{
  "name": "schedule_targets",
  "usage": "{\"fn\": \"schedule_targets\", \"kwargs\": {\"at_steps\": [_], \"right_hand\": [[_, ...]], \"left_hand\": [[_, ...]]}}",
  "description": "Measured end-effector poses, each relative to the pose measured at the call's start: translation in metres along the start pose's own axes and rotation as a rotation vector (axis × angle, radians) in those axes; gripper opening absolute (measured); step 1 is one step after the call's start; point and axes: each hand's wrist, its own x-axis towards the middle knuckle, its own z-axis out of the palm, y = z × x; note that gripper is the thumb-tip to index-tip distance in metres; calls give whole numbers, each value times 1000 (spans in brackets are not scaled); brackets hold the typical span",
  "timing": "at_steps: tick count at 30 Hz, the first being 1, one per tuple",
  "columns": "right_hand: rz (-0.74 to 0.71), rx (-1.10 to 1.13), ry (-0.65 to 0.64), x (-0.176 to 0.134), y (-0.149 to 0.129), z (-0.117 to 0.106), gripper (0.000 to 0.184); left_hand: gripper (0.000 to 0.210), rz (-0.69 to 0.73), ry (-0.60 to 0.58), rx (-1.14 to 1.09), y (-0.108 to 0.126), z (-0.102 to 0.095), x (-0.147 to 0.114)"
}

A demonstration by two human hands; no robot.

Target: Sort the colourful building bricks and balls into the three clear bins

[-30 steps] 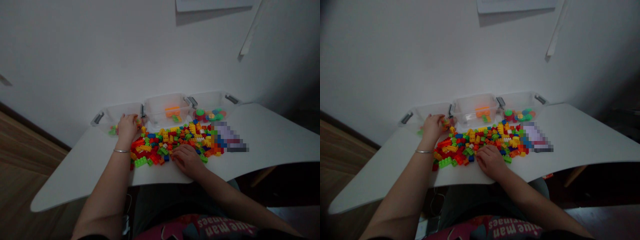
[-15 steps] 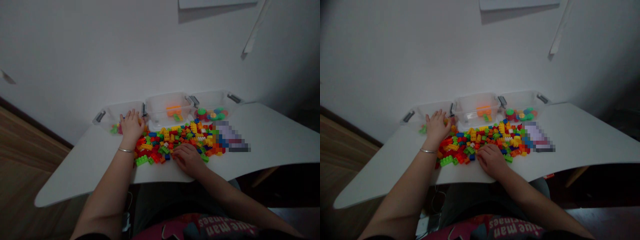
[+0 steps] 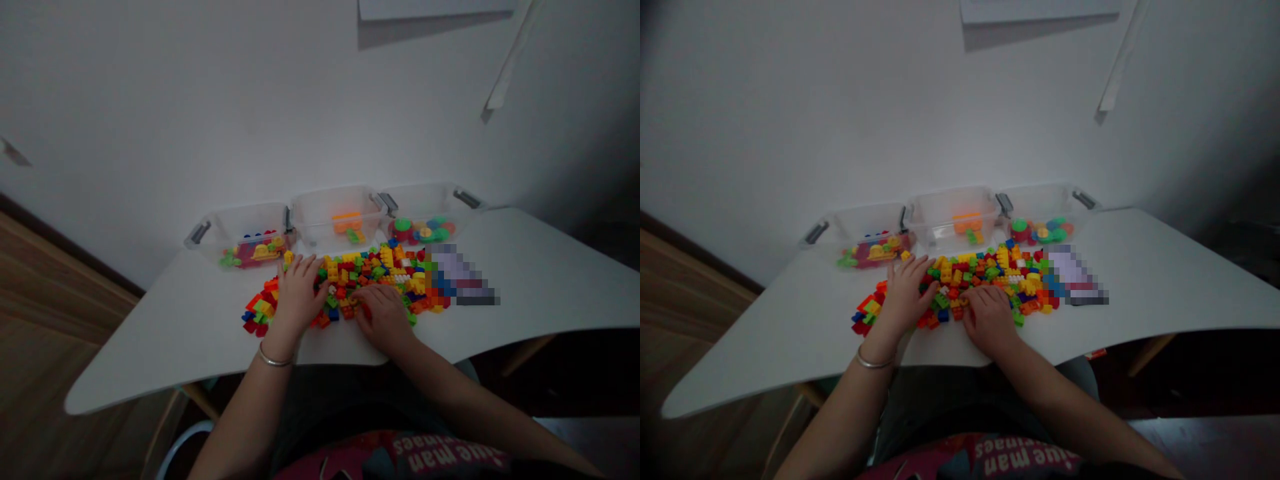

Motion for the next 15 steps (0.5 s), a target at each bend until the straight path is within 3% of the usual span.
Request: {"fn": "schedule_targets", "kwargs": {"at_steps": [6, 15], "right_hand": [[62, -51, -32, 1, 2, 3, 27], [76, -65, -163, 5, 2, 4, 27]], "left_hand": [[43, 115, -78, -24, 2, 14, -2], [33, 217, -40, -37, -1, 25, -5]]}}
